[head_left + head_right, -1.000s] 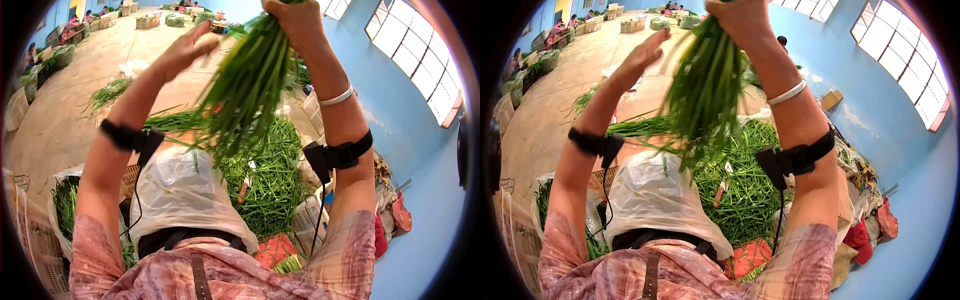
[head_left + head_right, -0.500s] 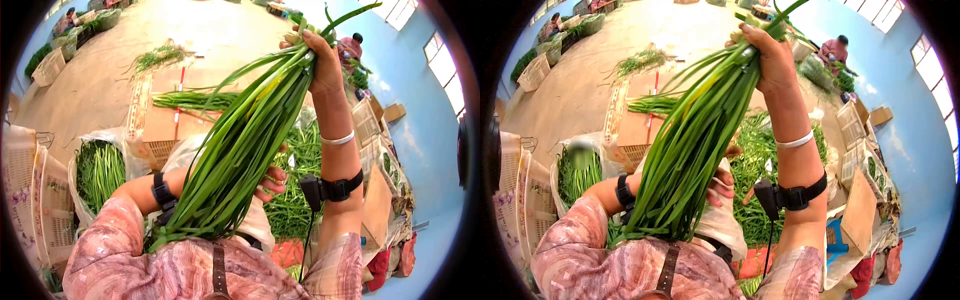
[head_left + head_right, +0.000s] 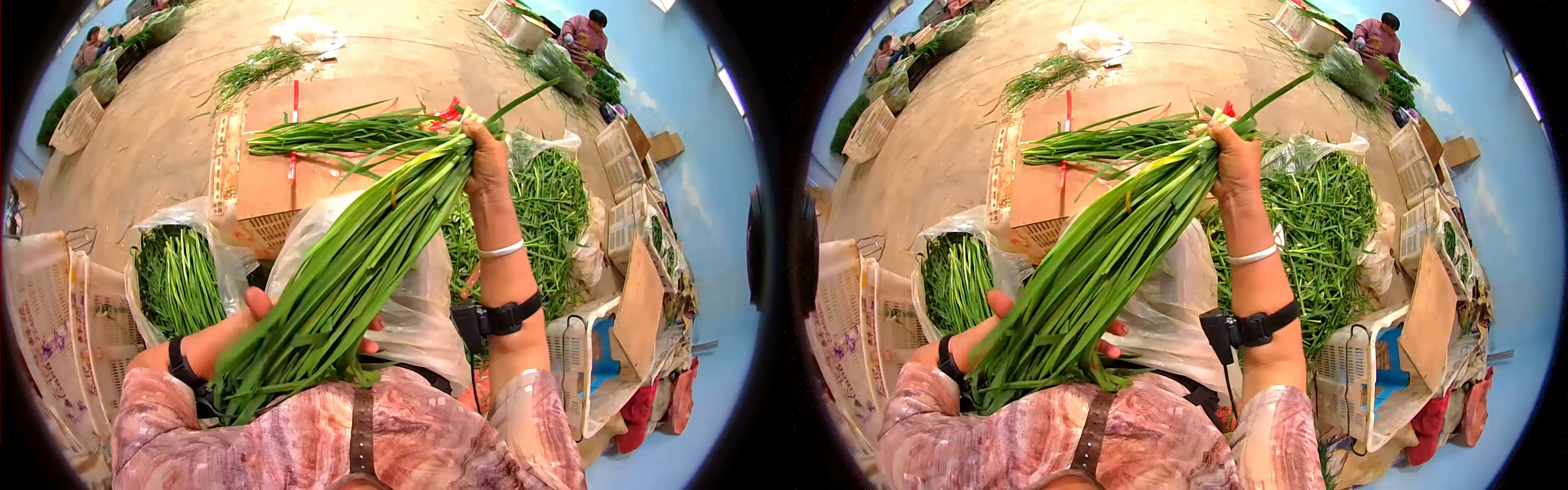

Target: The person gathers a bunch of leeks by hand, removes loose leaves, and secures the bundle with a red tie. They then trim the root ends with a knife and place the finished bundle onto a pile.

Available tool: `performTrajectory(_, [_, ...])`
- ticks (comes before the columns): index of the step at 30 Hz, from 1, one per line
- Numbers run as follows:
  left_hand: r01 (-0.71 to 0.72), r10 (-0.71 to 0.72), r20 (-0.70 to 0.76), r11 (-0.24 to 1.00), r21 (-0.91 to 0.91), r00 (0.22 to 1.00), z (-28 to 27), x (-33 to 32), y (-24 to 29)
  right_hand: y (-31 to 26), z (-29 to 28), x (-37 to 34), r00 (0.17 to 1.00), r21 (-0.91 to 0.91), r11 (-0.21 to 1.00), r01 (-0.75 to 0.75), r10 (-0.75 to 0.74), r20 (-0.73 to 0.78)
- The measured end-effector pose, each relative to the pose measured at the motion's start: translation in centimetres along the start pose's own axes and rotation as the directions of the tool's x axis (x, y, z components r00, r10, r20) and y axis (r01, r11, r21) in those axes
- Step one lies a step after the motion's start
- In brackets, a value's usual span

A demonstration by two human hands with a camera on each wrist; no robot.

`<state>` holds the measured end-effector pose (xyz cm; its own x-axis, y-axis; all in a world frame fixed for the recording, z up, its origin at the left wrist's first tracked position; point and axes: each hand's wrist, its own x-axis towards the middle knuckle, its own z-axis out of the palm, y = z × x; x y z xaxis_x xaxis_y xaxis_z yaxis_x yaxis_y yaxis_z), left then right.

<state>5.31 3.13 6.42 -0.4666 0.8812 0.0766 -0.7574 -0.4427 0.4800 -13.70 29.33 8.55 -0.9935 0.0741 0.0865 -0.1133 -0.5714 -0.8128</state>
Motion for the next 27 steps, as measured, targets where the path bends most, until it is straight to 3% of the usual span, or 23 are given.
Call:
performTrajectory(1, [0.007,-0.007,-0.005,1.000,-0.003,1.000,0.9,0.0,0.4,1.0,-0.5,0.3,0.999,0.060,0.998,-0.028,0.029,-0.025])
performTrajectory(3, [0.169,-0.146,-0.240,0.982,0.079,0.960,2.3,0.2,0.8,2.4,-1.4,0.4,0.998,0.081,0.996,-0.043,0.047,-0.045])
performTrajectory(4, [0.201,-0.189,-0.331,0.980,0.001,0.925,2.3,0.6,0.5,2.8,-1.6,0.4,0.995,0.058,0.997,-0.048,0.053,-0.088])
performTrajectory(10, [0.362,-0.362,-0.457,0.928,-0.092,0.812,-0.2,2.3,-0.7,4.1,-3.6,0.1,0.970,-0.016,1.000,-0.005,0.001,-0.245])
performTrajectory(14, [0.315,-0.319,-0.423,0.946,-0.080,0.848,-1.3,3.3,-1.2,4.0,-5.1,-0.3,0.934,-0.067,0.997,-0.026,0.000,-0.357])
performTrajectory(17, [0.394,-0.374,-0.351,0.919,-0.016,0.859,-3.1,3.8,-0.8,3.3,-7.5,-1.0,0.950,0.066,0.997,-0.041,0.059,-0.308])
performTrajectory(20, [0.401,-0.394,-0.311,0.915,-0.046,0.865,-3.6,4.0,0.0,-0.2,-9.7,-3.7,0.995,0.385,0.917,-0.102,0.091,0.047])
performTrajectory(23, [0.453,-0.432,-0.286,0.891,0.010,0.856,-5.9,4.7,1.1,-0.2,-14.3,-4.6,0.974,0.348,0.912,-0.219,0.181,0.140])
performTrajectory(24, [0.448,-0.421,-0.324,0.894,0.011,0.847,-6.2,4.7,1.5,0.0,-15.4,-5.1,0.978,0.334,0.920,-0.207,0.197,0.065])
performTrajectory(25, [0.435,-0.399,-0.361,0.900,0.020,0.843,-6.5,5.1,2.1,0.2,-16.0,-5.6,0.976,0.289,0.953,-0.092,0.144,-0.161])
performTrajectory(27, [0.416,-0.401,-0.284,0.909,-0.009,0.871,-4.0,5.0,3.2,-1.8,-14.9,-7.8,0.990,0.293,0.956,-0.008,0.048,-0.129])
